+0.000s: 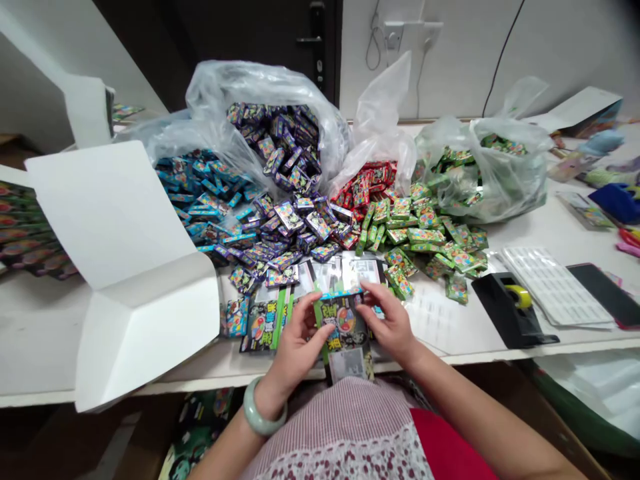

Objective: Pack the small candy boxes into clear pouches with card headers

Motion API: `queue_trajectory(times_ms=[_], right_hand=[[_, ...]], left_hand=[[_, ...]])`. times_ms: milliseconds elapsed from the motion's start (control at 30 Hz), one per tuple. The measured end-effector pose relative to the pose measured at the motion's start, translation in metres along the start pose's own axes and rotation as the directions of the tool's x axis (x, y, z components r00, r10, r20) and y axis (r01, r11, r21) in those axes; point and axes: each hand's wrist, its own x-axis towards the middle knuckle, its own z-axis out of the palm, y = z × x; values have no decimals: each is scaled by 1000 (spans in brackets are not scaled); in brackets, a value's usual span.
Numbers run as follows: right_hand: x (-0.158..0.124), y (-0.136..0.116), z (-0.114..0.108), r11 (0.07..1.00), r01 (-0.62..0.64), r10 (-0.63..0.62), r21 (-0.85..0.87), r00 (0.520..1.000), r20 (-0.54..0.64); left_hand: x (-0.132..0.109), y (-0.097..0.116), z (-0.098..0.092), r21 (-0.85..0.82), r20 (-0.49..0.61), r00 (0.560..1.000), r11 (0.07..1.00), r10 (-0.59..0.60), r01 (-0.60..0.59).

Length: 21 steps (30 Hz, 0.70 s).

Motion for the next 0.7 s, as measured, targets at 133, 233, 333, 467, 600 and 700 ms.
queue_trajectory(times_ms=[133, 233, 333, 467, 600, 700], right_hand=[[6, 2, -5, 1000, 7, -8, 24, 1000, 22], [24, -2, -16, 991, -46, 12, 125, 967, 256], [34, -3, -27, 992, -18, -36, 126, 907, 420], [30, 0, -22, 995, -59, 43, 86, 982, 185], [30, -3, -9, 976, -162, 144, 148, 982, 126], [38, -8, -5, 948, -203, 176, 246, 976, 128]], left_hand=[[2, -5, 0, 34, 42, 999, 999, 6, -7], [4, -6, -5, 58, 93, 996, 998, -13, 7], [5, -5, -11, 60, 91, 995, 998, -34, 29], [7, -5, -10, 97, -25, 1000, 995, -9, 11], [16, -1, -4, 168, -185, 983, 985, 1, 31], [26, 8, -3, 160, -212, 977, 986, -8, 43]])
